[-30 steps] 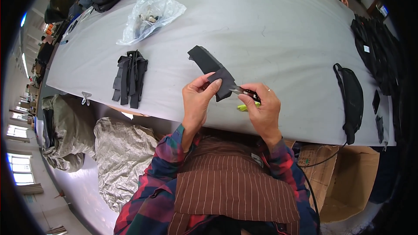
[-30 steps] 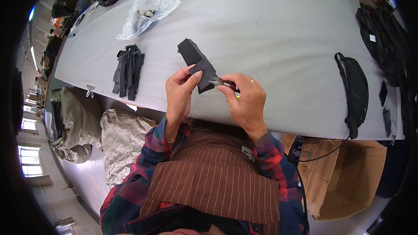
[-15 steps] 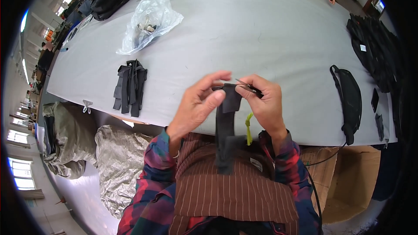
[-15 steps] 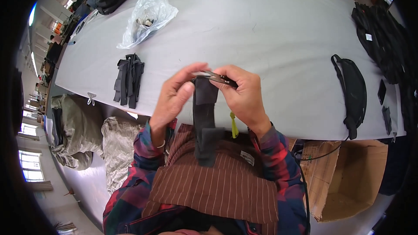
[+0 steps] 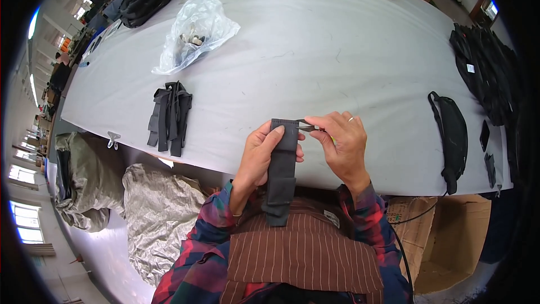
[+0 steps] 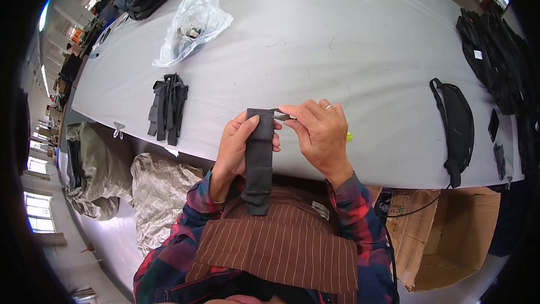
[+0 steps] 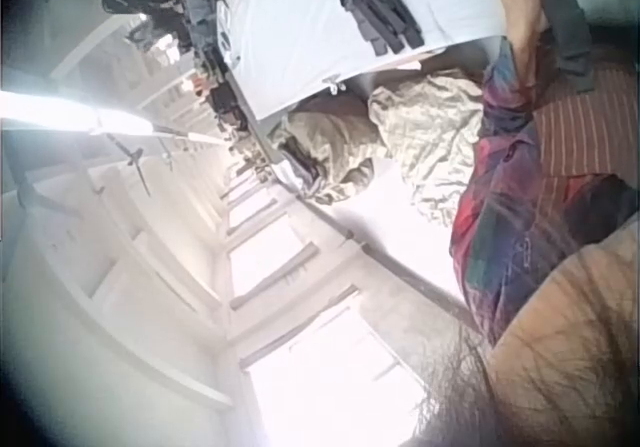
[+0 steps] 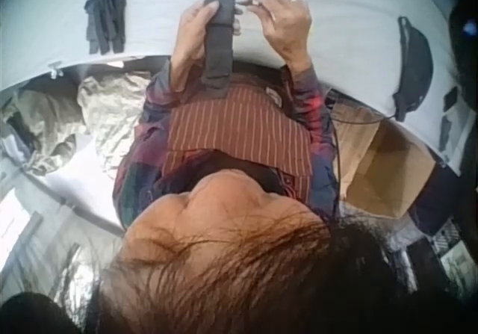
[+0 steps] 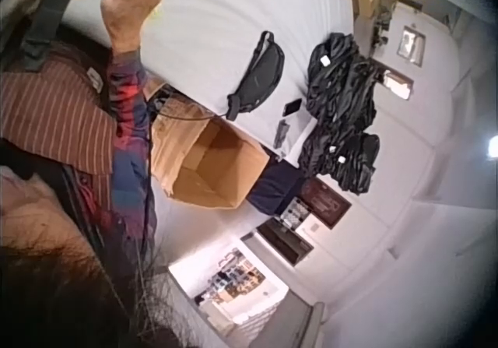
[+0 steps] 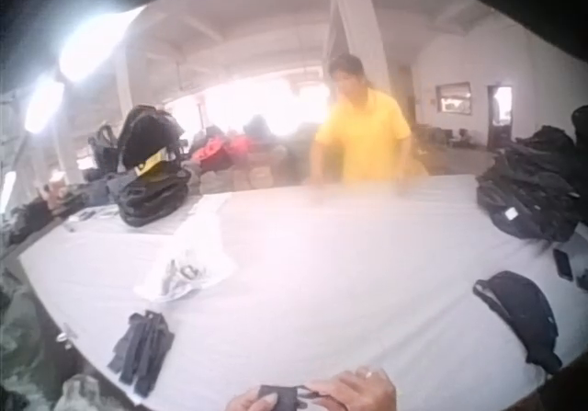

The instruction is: Trim excess threads from black fabric pouches using small thread snips.

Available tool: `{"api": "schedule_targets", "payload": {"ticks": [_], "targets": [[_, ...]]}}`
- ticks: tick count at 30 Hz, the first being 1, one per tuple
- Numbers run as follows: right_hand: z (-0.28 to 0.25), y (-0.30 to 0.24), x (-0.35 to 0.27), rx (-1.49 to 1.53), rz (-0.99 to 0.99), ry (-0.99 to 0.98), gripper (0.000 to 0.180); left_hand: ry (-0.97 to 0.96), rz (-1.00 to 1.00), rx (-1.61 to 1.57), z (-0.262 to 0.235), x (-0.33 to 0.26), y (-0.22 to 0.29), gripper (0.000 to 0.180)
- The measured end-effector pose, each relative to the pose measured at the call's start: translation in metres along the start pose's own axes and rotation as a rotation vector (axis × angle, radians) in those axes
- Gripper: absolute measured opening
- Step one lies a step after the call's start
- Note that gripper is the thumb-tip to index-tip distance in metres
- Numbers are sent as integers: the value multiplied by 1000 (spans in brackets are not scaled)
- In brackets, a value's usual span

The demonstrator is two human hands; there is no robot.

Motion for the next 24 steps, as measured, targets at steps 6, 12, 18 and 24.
{"api": "schedule_targets", "payload": {"ticks": [6,12,18,24], "targets": [[7,-2,1,-37,-62,31,16,-9,-27,-39,0,-2,-4,27],[8,3,-1,-78,-86,24,14,13,-44,-53,-5,-3,-7,30],[18,-2,5,60,-42,13,14,16,-41,-78,-2,-3,-7,36],[22,-5,6,-29,-82,-22,16,3,-48,-100,-3,-3,-9,34]]}}
Point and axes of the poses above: each hand's wrist, its own x-axis towards the middle knuckle, its own z-axis out of the palm, y = z × x, the point moved 4 cm from there along x, towards the middle knuckle, and after that the axes turned 3 degrees about -y, right-handed, at the moved point
